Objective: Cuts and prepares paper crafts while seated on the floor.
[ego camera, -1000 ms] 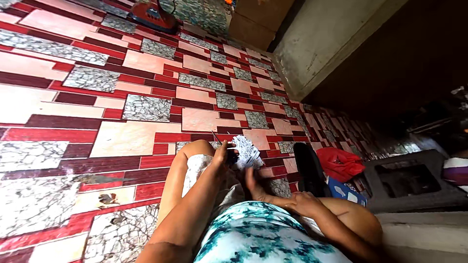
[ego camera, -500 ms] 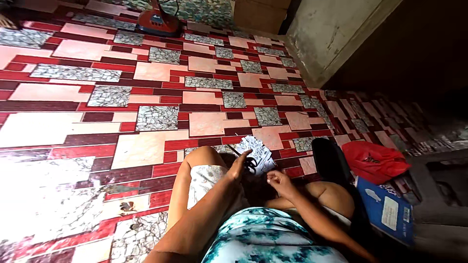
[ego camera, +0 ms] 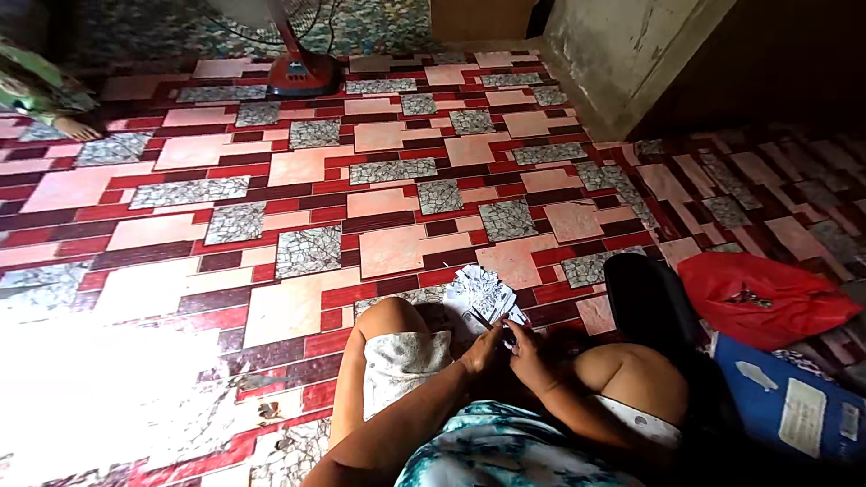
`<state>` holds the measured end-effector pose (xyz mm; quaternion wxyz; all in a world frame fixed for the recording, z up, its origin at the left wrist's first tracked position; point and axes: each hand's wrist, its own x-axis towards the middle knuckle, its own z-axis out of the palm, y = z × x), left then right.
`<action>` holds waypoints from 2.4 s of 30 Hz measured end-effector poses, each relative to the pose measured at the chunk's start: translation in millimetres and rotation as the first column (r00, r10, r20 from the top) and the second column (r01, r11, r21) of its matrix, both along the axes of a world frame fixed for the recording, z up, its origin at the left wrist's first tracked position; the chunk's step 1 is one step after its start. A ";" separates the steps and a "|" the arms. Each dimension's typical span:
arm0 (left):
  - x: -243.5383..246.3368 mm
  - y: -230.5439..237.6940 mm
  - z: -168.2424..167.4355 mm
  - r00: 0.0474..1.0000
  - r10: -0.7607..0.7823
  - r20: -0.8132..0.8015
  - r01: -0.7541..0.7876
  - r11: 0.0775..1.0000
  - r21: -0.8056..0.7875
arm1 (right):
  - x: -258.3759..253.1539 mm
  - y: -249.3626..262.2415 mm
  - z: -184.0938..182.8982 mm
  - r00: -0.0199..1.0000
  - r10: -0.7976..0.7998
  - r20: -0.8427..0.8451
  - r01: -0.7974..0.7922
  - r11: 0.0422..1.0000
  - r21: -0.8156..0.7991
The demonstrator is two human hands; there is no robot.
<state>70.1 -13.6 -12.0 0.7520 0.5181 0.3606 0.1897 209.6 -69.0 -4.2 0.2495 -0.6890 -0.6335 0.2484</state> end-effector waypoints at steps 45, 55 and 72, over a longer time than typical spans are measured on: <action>-57.0 66.5 17.3 0.724 0.663 0.194 -0.670 0.608 0.426 | 35.9 27.7 -17.7 0.657 -0.478 -0.583 0.341 0.878 -0.336; -44.2 50.6 -16.8 0.862 0.505 -0.041 -0.495 0.857 0.143 | 40.9 28.3 -30.3 0.429 -0.537 -0.726 0.199 0.840 -0.504; -16.8 60.1 -30.3 0.921 0.374 -0.108 -0.389 0.875 -0.288 | 18.7 33.7 -36.9 0.624 -0.357 -0.695 0.013 0.894 -0.447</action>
